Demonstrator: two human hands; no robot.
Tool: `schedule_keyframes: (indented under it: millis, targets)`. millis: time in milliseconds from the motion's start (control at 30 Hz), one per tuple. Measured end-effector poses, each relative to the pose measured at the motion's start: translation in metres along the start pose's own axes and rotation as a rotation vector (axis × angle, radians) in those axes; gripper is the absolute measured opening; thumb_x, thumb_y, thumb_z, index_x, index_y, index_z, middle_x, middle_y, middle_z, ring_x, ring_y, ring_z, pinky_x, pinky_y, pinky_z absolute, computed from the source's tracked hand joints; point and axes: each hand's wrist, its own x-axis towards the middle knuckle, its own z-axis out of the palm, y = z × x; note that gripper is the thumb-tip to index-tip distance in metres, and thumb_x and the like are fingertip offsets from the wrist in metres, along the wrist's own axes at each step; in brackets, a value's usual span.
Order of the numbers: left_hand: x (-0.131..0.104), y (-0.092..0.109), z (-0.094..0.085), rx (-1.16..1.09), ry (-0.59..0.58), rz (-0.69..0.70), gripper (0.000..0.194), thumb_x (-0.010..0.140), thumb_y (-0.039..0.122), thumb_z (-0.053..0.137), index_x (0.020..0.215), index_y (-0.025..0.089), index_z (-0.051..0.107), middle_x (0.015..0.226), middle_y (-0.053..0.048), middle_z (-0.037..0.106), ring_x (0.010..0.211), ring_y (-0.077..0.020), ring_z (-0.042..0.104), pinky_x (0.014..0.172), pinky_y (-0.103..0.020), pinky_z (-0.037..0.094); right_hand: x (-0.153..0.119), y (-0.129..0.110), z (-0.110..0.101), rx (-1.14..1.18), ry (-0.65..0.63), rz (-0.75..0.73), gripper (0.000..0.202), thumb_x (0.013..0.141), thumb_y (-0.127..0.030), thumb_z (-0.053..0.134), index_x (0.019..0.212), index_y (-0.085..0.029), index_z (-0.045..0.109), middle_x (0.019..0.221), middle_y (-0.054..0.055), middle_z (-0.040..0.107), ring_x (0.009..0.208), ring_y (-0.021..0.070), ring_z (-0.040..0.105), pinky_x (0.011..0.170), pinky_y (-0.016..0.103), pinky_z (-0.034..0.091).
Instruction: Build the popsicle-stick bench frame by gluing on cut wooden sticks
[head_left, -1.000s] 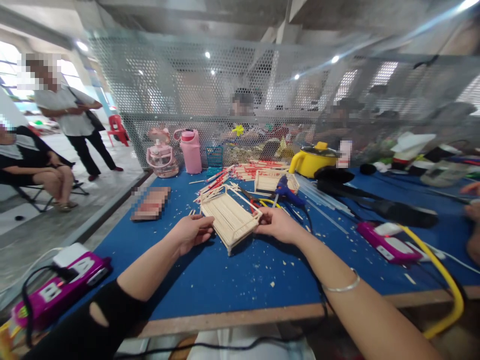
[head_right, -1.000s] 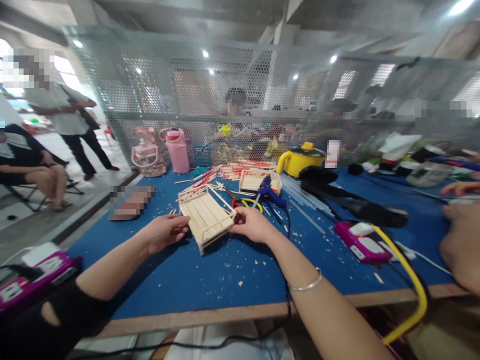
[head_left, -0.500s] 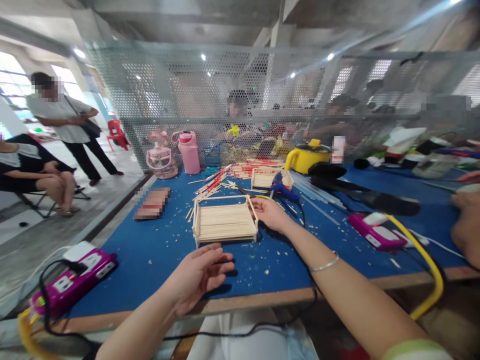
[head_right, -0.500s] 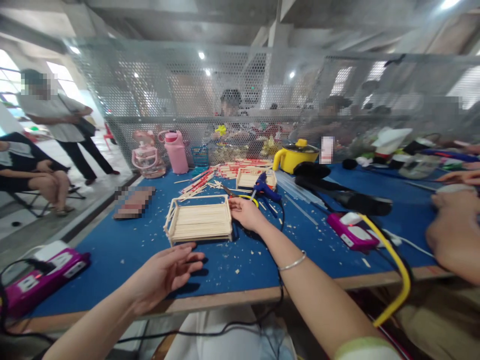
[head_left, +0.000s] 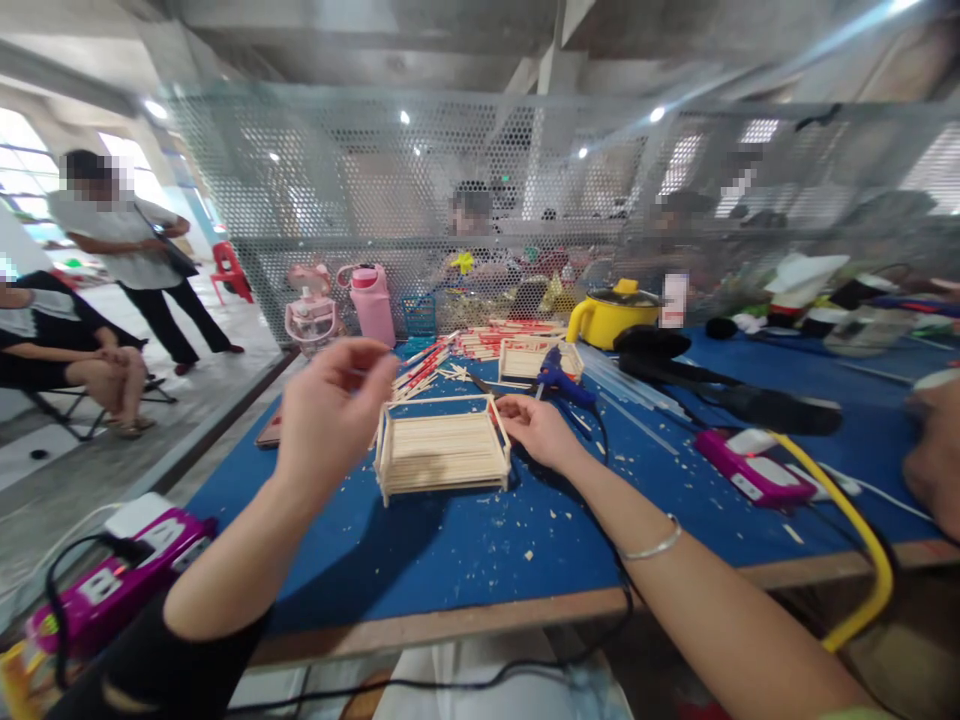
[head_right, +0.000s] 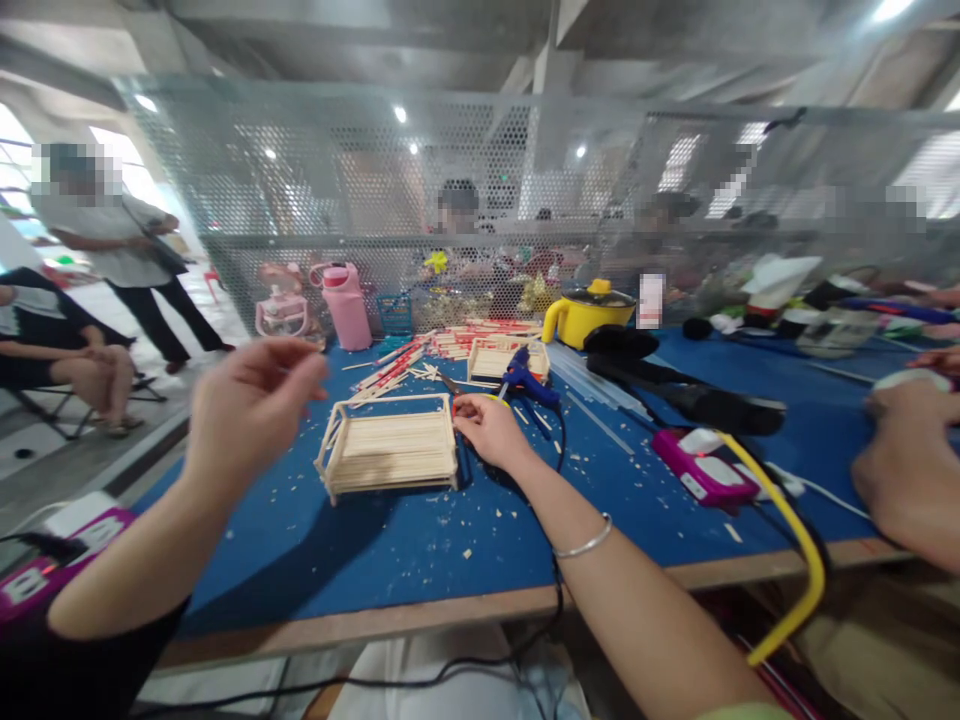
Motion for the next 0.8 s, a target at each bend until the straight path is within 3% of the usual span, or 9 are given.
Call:
schedule_keyframes:
  millis: [33,100,200,300,433,600,667,767,800]
  targets:
    - [0.009,-0.012,0.0,-0.015,0.124,-0.025,0.026,0.08,0.038,0.058,0.095,0.018,0.063,0.078,-0.003,0.065,0.057,-0.011,0.058,0.05,-0.02,0.043,-0.001,-0.001,-0.001,-0.008,0.033,-0.009,0.026,0.073,-0.026,0.063,0.097,-0.016,0.065,0.085,0.005,0.069,0.073,0.016,0.063,0.07,0.03,0.052]
    - [0.021,-0.04,0.0,0.01,0.145,-0.133,0.027,0.078,0.035,0.057,0.096,0.016,0.063,0.076,-0.002,0.065,0.051,-0.01,0.054,0.047,-0.02,0.041,-0.002,-0.004,-0.003,-0.018,0.093,-0.021,0.03,0.077,-0.031,0.059,0.102,-0.017,0.064,0.086,0.005,0.068,0.072,0.016,0.061,0.065,0.03,0.052]
    - [0.02,-0.081,0.005,0.132,-0.097,-0.324,0.031,0.076,0.04,0.056,0.089,0.014,0.067,0.077,-0.005,0.068,0.055,-0.0123,0.054,0.048,-0.021,0.038,-0.004,-0.008,-0.002,-0.021,0.137,-0.018,0.034,0.081,-0.038,0.055,0.107,-0.017,0.063,0.091,0.007,0.068,0.076,0.0171,0.062,0.064,0.029,0.052]
    - [0.005,-0.105,0.011,0.103,-0.312,-0.512,0.04,0.076,0.046,0.053,0.092,0.013,0.069,0.077,-0.005,0.069,0.056,-0.0149,0.057,0.047,-0.022,0.039,-0.004,-0.007,0.001,-0.017,0.13,0.011,0.033,0.083,-0.037,0.051,0.107,-0.017,0.062,0.089,0.006,0.068,0.074,0.016,0.063,0.062,0.027,0.052]
    - [-0.011,-0.114,0.017,-0.061,-0.471,-0.599,0.049,0.074,0.049,0.057,0.104,0.013,0.067,0.068,-0.002,0.068,0.057,-0.016,0.058,0.052,-0.023,0.042,-0.001,-0.011,-0.002,-0.059,0.161,0.069,0.025,0.081,-0.03,0.05,0.101,-0.018,0.059,0.077,0.002,0.064,0.063,0.0124,0.059,0.054,0.023,0.049]
    - [-0.012,-0.113,0.019,-0.077,-0.423,-0.592,0.046,0.077,0.045,0.056,0.11,0.014,0.066,0.065,-0.002,0.067,0.055,-0.0166,0.058,0.057,-0.026,0.045,0.016,-0.035,-0.031,-0.199,0.039,0.125,0.018,0.077,-0.029,0.056,0.09,-0.017,0.06,0.06,-0.001,0.06,0.05,0.0127,0.055,0.049,0.024,0.046]
    - [-0.012,-0.113,0.021,-0.106,-0.438,-0.603,0.041,0.078,0.042,0.054,0.105,0.014,0.068,0.066,-0.003,0.067,0.056,-0.0168,0.058,0.058,-0.026,0.046,0.028,-0.036,-0.051,-0.518,-0.004,0.103,0.019,0.079,-0.03,0.055,0.092,-0.018,0.062,0.074,0.003,0.067,0.065,0.0164,0.063,0.061,0.027,0.05]
    - [-0.012,-0.115,0.025,-0.177,-0.457,-0.642,0.038,0.08,0.041,0.053,0.102,0.014,0.068,0.07,-0.005,0.068,0.058,-0.0164,0.059,0.059,-0.026,0.046,0.048,-0.019,-0.076,-1.098,0.086,0.087,0.037,0.075,-0.021,0.056,0.111,-0.015,0.059,0.106,0.012,0.068,0.094,0.0245,0.064,0.082,0.033,0.049]
    - [-0.012,-0.116,0.026,-0.192,-0.456,-0.654,0.037,0.08,0.041,0.053,0.102,0.014,0.068,0.071,-0.005,0.068,0.059,-0.0163,0.059,0.059,-0.026,0.046,0.054,-0.012,-0.082,-1.175,0.091,0.098,0.043,0.071,-0.019,0.058,0.114,-0.012,0.058,0.111,0.017,0.066,0.101,0.0288,0.063,0.085,0.036,0.048]
